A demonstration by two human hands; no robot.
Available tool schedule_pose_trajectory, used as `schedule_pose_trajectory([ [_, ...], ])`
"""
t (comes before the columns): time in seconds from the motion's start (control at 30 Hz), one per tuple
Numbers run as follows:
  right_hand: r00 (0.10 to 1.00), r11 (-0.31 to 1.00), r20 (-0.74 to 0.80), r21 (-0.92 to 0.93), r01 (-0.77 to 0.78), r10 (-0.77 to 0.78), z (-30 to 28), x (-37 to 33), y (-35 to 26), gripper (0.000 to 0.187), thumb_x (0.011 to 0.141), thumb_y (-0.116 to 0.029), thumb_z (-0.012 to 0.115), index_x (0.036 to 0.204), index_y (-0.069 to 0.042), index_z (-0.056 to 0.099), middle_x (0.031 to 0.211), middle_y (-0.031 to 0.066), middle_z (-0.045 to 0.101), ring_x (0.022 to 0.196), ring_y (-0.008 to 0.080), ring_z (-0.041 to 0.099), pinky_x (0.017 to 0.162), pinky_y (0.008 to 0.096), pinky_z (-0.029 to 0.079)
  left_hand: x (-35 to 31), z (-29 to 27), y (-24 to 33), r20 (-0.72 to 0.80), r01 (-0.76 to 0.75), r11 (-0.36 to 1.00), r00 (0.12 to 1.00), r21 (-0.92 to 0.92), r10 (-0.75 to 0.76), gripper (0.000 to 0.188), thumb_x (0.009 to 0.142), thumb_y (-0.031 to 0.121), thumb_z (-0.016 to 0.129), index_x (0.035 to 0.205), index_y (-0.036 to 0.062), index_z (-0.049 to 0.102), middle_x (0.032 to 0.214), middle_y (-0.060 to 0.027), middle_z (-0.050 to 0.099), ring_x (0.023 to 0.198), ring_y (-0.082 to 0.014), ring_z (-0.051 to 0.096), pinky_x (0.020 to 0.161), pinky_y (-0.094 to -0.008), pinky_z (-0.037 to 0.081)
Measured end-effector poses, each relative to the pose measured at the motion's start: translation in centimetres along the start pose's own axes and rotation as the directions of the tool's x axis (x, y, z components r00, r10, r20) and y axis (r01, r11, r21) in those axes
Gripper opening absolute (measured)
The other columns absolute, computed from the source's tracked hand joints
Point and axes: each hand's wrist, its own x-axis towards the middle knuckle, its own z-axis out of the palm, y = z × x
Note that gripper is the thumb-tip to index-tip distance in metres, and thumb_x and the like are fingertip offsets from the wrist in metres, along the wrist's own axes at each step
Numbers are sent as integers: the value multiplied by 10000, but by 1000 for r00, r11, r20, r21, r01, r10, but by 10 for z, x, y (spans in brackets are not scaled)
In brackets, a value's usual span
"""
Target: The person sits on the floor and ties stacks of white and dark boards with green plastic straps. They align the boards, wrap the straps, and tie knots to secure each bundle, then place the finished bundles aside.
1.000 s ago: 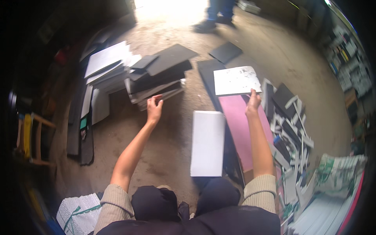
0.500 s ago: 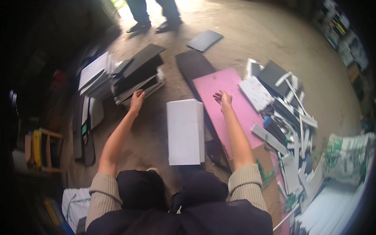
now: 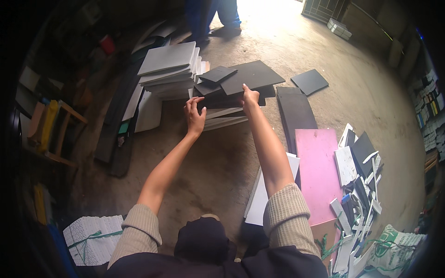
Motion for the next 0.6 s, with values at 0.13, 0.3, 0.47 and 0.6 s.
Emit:
schedule_pose_trajectory([
  [0.13, 992, 997, -103, -3, 74, -74, -3, 18, -1, 89, 752, -34, 555, 830, 6, 542, 773, 100, 549, 689, 211, 556, 635, 405, 522, 6, -4, -18, 58, 25, 998, 998, -56, -22, 347, 718, 65, 577, 1054, 102, 500, 1098, -85, 426, 1033, -251, 403, 901, -349, 318],
  [0.3, 961, 959, -45, -89, 268, -272, -85, -7, -35, 164, 747, -8, 536, 896, -18, 467, 792, 85, 536, 689, 191, 556, 635, 354, 506, 9, 1, -26, 181, 325, 869, 944, -374, -275, 339, 770, 69, 555, 1093, 72, 453, 1055, -137, 407, 866, -204, 525, 787, -320, 431],
  [0.47, 963, 969, -130, -108, 221, -234, -194, -51, -43, 142, 768, -20, 511, 901, -15, 463, 854, 92, 541, 758, 200, 558, 686, 396, 474, 18, 34, -22, 255, 432, 783, 901, -447, -352, 424, 805, 237, 573, 1187, 163, 407, 1020, -172, 454, 791, -220, 549, 744, -313, 457],
  [0.6, 975, 985, -155, -78, 152, -162, -244, -82, -19, 209, 780, -9, 494, 987, -15, 464, 903, 81, 542, 828, 194, 537, 764, 385, 451, 26, 60, -7, 281, 636, 517, 745, -573, -605, 445, 729, 107, 643, 1089, 124, 383, 928, -126, 486, 655, -168, 562, 536, -274, 489],
])
